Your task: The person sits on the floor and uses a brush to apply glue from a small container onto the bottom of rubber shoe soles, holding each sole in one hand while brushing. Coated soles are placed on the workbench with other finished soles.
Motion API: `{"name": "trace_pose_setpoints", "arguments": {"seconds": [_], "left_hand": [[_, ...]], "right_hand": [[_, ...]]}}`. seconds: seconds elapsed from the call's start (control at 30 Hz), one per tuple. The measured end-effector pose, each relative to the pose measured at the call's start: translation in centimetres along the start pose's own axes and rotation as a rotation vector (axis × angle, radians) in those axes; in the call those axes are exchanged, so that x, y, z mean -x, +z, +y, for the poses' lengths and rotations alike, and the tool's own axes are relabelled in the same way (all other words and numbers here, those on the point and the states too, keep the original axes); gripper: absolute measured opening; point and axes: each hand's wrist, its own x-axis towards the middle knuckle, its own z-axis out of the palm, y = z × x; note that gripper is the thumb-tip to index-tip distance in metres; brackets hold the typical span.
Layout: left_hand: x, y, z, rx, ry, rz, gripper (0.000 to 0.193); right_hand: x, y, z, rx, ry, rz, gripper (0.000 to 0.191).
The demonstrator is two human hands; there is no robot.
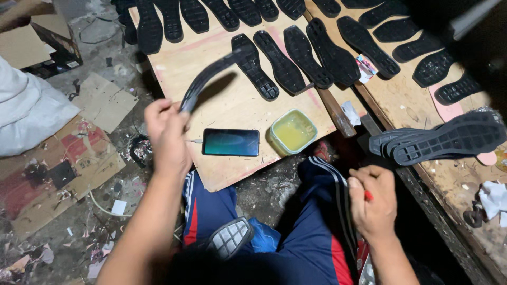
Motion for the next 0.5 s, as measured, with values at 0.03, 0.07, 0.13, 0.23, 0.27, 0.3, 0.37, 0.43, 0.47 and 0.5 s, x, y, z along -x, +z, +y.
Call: {"name": "trace_pose_setpoints", "arguments": {"seconds": [0.03, 0.07, 0.13, 0.23, 0.27, 0.3, 0.37, 0.43, 0.47, 0.5], "left_hand": [[1.6, -1.4, 1.8, 0.124, -0.011, -0.013, 0.038], [3.2, -2.4, 3.3, 0.212, -0.015, -0.004, 0.034], [6.1, -3.8, 5.6, 0.35, -0.053, 0.011, 0.031], [11.5, -4.6, 5.8, 0.425, -0.188, 0.052, 0.036], [12.9, -5.0, 5.4, 0.404, -0.28, 0.081, 0.042], [14.1, -5.1, 4.5, 0.383, -0.372, 0.113, 0.049], [15.5, -5.7, 2.7, 0.381, -0.53, 0.203, 0.06], [16.3, -6.4, 1.5, 0.422, -0.651, 0.324, 0.068], [16.6, -6.7, 1.3, 0.508, -0.65, 0.273, 0.068], [17.0, -6.9, 1.2, 0.594, -0.649, 0.222, 0.068]], "right_hand": [[-0.6, -0.7, -0.4, 0.01, 0.026, 0.002, 0.016], [-1.4, -1.0, -0.7, -0.176, 0.157, -0.029, 0.02], [-3.4, -1.3, -1.3, -0.552, 0.413, -0.085, 0.027], [-6.6, -0.4, -2.1, -0.648, 0.118, -0.19, 0.02], [-7.5, 0.3, -2.4, -0.589, 0.037, -0.193, 0.015], [-8.4, 1.1, -2.7, -0.53, -0.043, -0.198, 0.015], [-9.7, 2.5, -3.4, -0.434, -0.066, -0.244, 0.02], [-10.8, 4.1, -3.8, -0.36, 0.042, -0.32, 0.021], [-11.2, 5.0, -3.9, -0.338, 0.096, -0.352, 0.022], [-11.5, 5.9, -3.9, -0.317, 0.151, -0.384, 0.023]]}}
